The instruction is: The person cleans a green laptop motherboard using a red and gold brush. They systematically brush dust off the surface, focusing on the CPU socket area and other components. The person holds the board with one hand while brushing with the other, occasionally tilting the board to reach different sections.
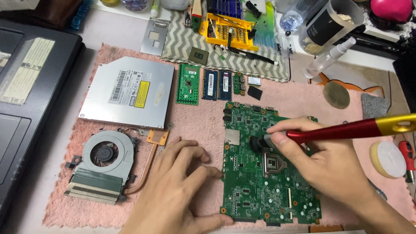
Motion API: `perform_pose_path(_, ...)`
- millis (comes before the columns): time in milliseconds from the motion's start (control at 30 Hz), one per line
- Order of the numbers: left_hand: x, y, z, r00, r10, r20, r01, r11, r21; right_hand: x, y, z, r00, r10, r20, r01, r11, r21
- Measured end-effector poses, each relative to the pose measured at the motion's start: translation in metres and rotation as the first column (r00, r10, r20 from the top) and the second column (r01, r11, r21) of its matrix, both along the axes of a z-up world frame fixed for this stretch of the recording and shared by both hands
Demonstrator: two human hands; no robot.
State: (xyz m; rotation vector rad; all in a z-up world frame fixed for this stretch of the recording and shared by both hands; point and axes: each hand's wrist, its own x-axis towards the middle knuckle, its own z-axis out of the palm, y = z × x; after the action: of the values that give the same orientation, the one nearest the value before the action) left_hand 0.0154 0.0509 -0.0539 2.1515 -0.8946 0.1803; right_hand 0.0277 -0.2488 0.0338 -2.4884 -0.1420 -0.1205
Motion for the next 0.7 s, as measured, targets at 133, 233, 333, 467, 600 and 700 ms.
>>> perform_pose_path(133,-0.001,0.0,0.005,1.0,0.002,0.001,-0.002,1.0,-0.008,-0.004,0.005,0.0,0.995,-0.002,-0.102,0.002,1.0,-0.004)
perform_pose_path(233,-0.001,0.0,0.007,0.999,-0.017,-0.038,0.017,1.0,0.013,-0.007,0.011,0.001,0.982,0.16,-0.103,-0.167,0.984,-0.059)
perform_pose_path(333,-0.002,0.0,0.01,0.999,0.001,-0.038,0.0,1.0,0.024,-0.017,0.017,-0.007,0.973,0.198,-0.116,-0.217,0.959,-0.185)
perform_pose_path(467,-0.003,0.001,0.01,0.999,-0.009,-0.032,0.011,0.998,0.067,-0.04,0.026,-0.018,0.895,0.383,-0.229,-0.398,0.917,-0.02)
perform_pose_path(600,-0.003,0.002,0.012,0.999,-0.02,-0.026,0.021,0.999,0.043,-0.035,0.032,-0.02,0.903,0.43,-0.007,-0.429,0.901,-0.056)
perform_pose_path(700,-0.006,0.002,0.008,0.999,-0.026,0.019,0.024,0.996,0.09,-0.042,0.027,-0.017,0.765,0.615,-0.191,-0.601,0.788,0.133)
